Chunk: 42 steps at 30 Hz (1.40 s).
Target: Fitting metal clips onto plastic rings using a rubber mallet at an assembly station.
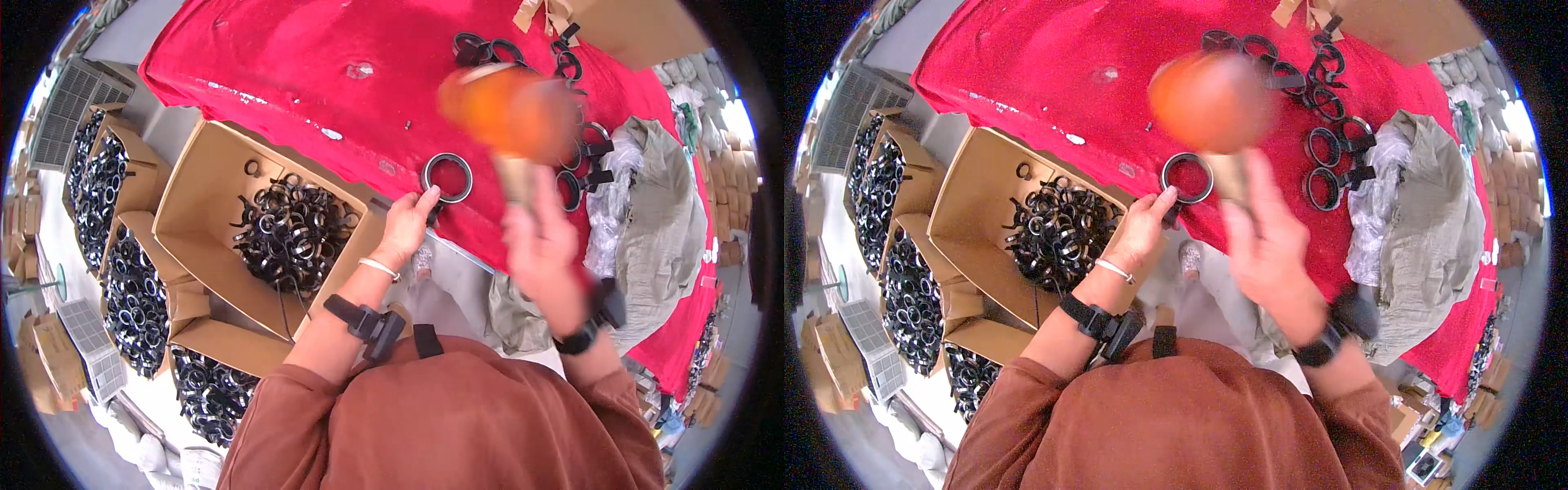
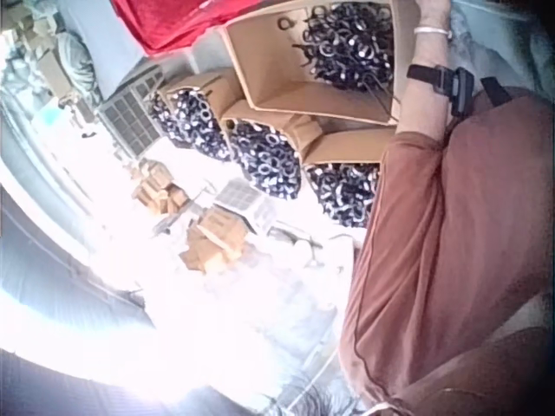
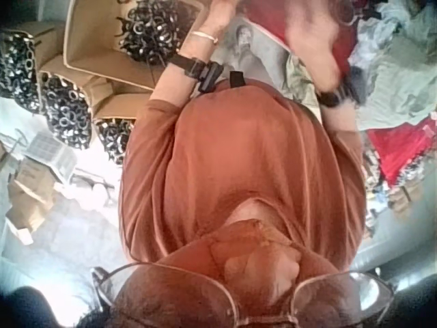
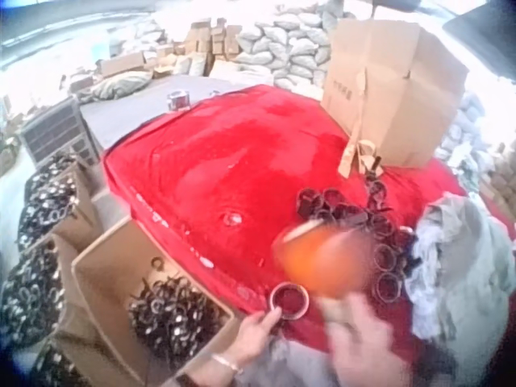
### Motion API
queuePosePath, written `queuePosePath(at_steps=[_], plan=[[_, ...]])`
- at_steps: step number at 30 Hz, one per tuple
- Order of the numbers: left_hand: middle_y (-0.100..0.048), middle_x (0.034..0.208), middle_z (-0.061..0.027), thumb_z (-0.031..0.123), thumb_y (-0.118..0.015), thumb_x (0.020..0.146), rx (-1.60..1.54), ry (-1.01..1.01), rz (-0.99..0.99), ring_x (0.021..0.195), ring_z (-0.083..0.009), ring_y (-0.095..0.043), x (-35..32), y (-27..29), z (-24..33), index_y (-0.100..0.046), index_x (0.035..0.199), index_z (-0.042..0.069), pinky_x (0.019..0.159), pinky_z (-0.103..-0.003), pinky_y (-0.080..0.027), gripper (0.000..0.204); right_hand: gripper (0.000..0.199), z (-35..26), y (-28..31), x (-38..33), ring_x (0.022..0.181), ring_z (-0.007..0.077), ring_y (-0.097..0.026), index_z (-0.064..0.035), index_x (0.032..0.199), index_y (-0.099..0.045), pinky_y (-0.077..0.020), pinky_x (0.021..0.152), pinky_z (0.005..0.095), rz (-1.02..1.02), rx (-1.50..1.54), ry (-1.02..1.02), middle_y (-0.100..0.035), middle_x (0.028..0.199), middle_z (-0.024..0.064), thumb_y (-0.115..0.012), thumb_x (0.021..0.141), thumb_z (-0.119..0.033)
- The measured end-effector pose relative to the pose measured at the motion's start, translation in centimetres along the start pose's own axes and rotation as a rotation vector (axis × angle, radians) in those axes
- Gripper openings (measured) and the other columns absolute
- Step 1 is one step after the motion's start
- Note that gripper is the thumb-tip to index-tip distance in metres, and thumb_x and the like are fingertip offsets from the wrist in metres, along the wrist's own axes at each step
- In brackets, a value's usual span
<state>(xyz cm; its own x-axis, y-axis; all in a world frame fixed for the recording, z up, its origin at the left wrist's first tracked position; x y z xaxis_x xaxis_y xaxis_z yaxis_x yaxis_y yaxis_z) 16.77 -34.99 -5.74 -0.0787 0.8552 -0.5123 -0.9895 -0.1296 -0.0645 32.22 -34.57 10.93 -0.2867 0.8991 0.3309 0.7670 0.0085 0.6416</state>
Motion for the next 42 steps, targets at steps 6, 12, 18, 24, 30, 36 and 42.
queuePosePath(at_steps=[6,12,18,24,30,36,42], plan=[[-0.058,0.068,-0.0122,0.048,-0.056,0.087,-0.061,-0.006,0.027,0.066,-0.0202,-0.055,-1.1,-1.4,0.0,-0.06,0.079,-0.004,0.064,-0.034,-0.043,0.053,0.047,2.6,-2.6,1.7,0.088,0.0376,-0.063,-0.0068,0.133,-0.044,-0.0512,0.073,0.0423,-0.248,-0.039,-0.203,-0.06,0.104,0.027,-0.054,0.091,-0.023],[-0.057,0.067,-0.0087,0.048,-0.058,0.086,-0.106,0.036,0.051,0.063,-0.0169,-0.053,-0.3,-0.2,0.3,-0.06,0.08,-0.002,0.06,-0.032,-0.043,0.051,0.053,-0.3,1.9,1.8,0.053,0.0029,-0.044,-0.0123,0.144,-0.029,-0.0399,0.047,0.0171,0.12,0.369,-0.347,-0.054,0.073,-0.0011,-0.046,0.094,-0.012],[-0.056,0.075,-0.0064,0.048,-0.061,0.084,-0.256,0.086,0.022,0.067,-0.0146,-0.051,-0.8,-1.2,0.2,-0.06,0.086,-0.005,0.06,-0.031,-0.042,0.053,0.045,4.0,2.0,-2.2,0.053,0.0057,-0.048,-0.0106,0.138,-0.041,-0.0439,0.05,0.0222,-0.172,0.153,-0.731,-0.053,0.067,0.0018,-0.046,0.093,-0.011],[-0.058,0.08,-0.0082,0.051,-0.061,0.083,-0.247,0.114,-0.031,0.074,-0.0155,-0.053,0.4,-1.2,0.1,-0.059,0.092,-0.006,0.063,-0.03,-0.043,0.058,0.053,4.1,0.9,-9.3,0.07,0.0247,-0.062,0.0022,0.138,-0.034,-0.0503,0.064,0.0327,-0.137,-0.055,-0.211,-0.062,0.092,0.0193,-0.049,0.088,-0.007],[-0.06,0.081,-0.0068,0.043,-0.058,0.087,-0.249,-0.12,-0.117,0.075,-0.015,-0.053,-0.6,-0.1,-0.4,-0.06,0.092,-0.003,0.067,-0.03,-0.043,0.046,0.052,3.1,0.1,-8.9,0.082,0.0374,-0.063,-0.0061,0.138,-0.037,-0.0497,0.071,0.0394,-0.229,-0.089,-0.279,-0.061,0.09,0.0253,-0.054,0.089,-0.01],[-0.059,0.081,-0.0029,0.03,-0.052,0.093,0.131,-0.145,-0.211,0.075,-0.0101,-0.053,-1.3,0.6,0.4,-0.06,0.099,-0.001,0.069,-0.024,-0.043,0.032,0.048,2.0,2.3,-6.7,0.09,0.0178,-0.064,-0.0037,0.137,-0.04,-0.0488,0.08,0.029,-0.27,0.085,-0.545,-0.063,0.111,0.0192,-0.051,0.091,-0.01],[-0.063,0.076,-0.0133,0.033,-0.053,0.088,0.164,-0.19,-0.03,0.075,-0.0241,-0.06,-1.1,0.3,-0.3,-0.063,0.089,0.001,0.07,-0.036,-0.045,0.034,0.05,-3.3,2.1,-3.0,0.089,0.0338,-0.063,0.0019,0.134,-0.042,-0.0502,0.078,0.0373,-0.14,-0.169,0.079,-0.058,0.113,0.0246,-0.054,0.085,-0.001]])
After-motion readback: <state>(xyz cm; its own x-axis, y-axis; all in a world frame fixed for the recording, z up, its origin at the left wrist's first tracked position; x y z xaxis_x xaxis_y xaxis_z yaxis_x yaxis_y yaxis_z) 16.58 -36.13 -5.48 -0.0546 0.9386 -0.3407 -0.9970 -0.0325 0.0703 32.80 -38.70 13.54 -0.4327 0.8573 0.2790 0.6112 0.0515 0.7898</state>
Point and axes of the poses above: each hand's wrist, its own x-axis towards the middle knuckle, its own y-axis out of the back of the hand, z = x × y, the point moved 3 cm from there along x, towards the middle knuckle
